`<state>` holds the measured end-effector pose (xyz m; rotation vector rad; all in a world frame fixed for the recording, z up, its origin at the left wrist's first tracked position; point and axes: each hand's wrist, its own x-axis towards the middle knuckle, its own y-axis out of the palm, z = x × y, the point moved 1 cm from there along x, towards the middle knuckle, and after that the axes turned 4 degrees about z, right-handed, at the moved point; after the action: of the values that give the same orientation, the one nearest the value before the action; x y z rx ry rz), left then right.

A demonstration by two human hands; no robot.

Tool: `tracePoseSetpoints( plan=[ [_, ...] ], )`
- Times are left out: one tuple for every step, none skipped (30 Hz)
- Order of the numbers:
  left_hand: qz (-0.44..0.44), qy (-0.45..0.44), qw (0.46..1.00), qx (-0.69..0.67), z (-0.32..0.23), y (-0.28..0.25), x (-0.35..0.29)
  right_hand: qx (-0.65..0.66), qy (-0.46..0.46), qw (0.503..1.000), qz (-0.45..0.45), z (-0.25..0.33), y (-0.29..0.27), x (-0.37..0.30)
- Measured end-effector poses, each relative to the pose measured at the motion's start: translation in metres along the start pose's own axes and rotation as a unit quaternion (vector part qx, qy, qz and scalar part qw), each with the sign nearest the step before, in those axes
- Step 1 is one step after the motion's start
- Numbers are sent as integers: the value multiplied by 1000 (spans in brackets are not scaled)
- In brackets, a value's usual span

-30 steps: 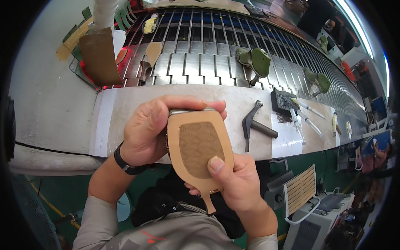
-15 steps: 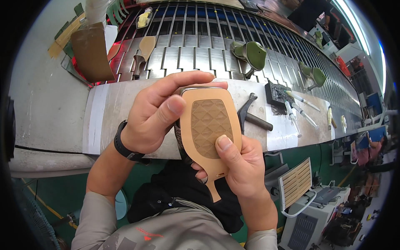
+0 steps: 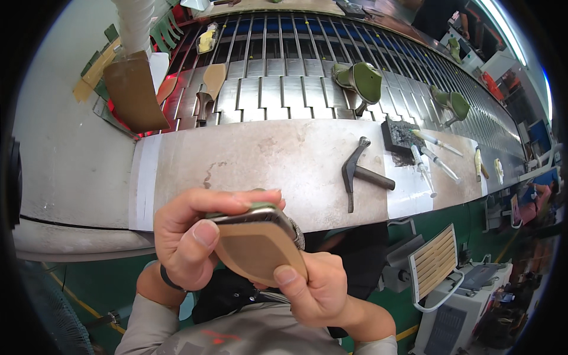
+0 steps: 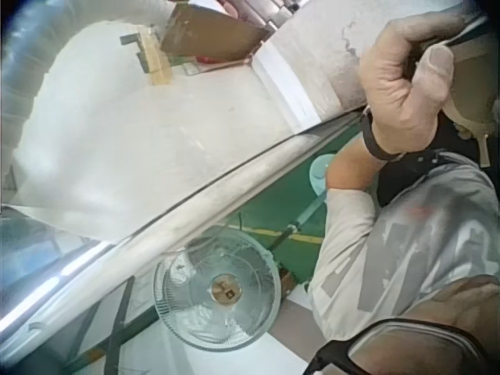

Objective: The person assembles high-heeled shoes by taking shoe lasts and soles from a conveyor belt, aligning and pressing the soles onto the shoe uppers by hand, and tapping along the edges and heels with a hammer.

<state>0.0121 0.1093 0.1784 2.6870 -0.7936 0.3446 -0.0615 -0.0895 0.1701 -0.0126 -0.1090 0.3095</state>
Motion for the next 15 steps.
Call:
tracePoseSetpoints(
  plan=[
    [-33, -9, 999, -15, -5, 5, -2, -24, -43, 999, 14, -6, 1, 0],
    [-33, -12, 999, -11, -8, 5, -4, -19, -45, 999, 14, -7, 3, -2],
    [-42, -18, 999, -12, -10, 4, -6, -43, -48, 998, 19, -4, 6, -3],
    [-51, -23, 998, -13, -12, 3, -8, -67, -52, 996, 24, -3, 8, -2],
    [-76, -30, 996, -22, -16, 6, -7, -64, -77, 995, 7, -2, 13, 2],
    [-76, -32, 996, -18, -18, 4, -7, -60, -79, 995, 7, -3, 15, 2],
    [-76, -35, 996, -8, -19, 2, -7, -68, -71, 995, 14, -4, 16, 2],
    [-76, -38, 996, 3, -21, 0, -7, -77, -62, 995, 22, -4, 17, 2],
    [-76, -40, 996, 6, -24, -2, -7, -74, -63, 995, 21, -4, 18, 3],
    [-72, -47, 996, 35, -28, -3, -6, -95, -63, 993, 31, -1, 19, 5],
    [-67, -54, 994, 64, -30, -4, -6, -116, -63, 990, 40, 1, 20, 6],
    [-67, -57, 994, 66, -31, -5, -6, -112, -63, 991, 38, 1, 22, 8],
    [-59, -39, 992, 107, -32, -7, -6, -115, -74, 990, 34, 1, 25, 9],
    [-50, -22, 988, 148, -33, -7, -6, -119, -84, 989, 28, 1, 27, 11],
    [-49, -26, 987, 150, -33, -8, -8, -114, -84, 990, 26, 2, 27, 13]
  ],
)
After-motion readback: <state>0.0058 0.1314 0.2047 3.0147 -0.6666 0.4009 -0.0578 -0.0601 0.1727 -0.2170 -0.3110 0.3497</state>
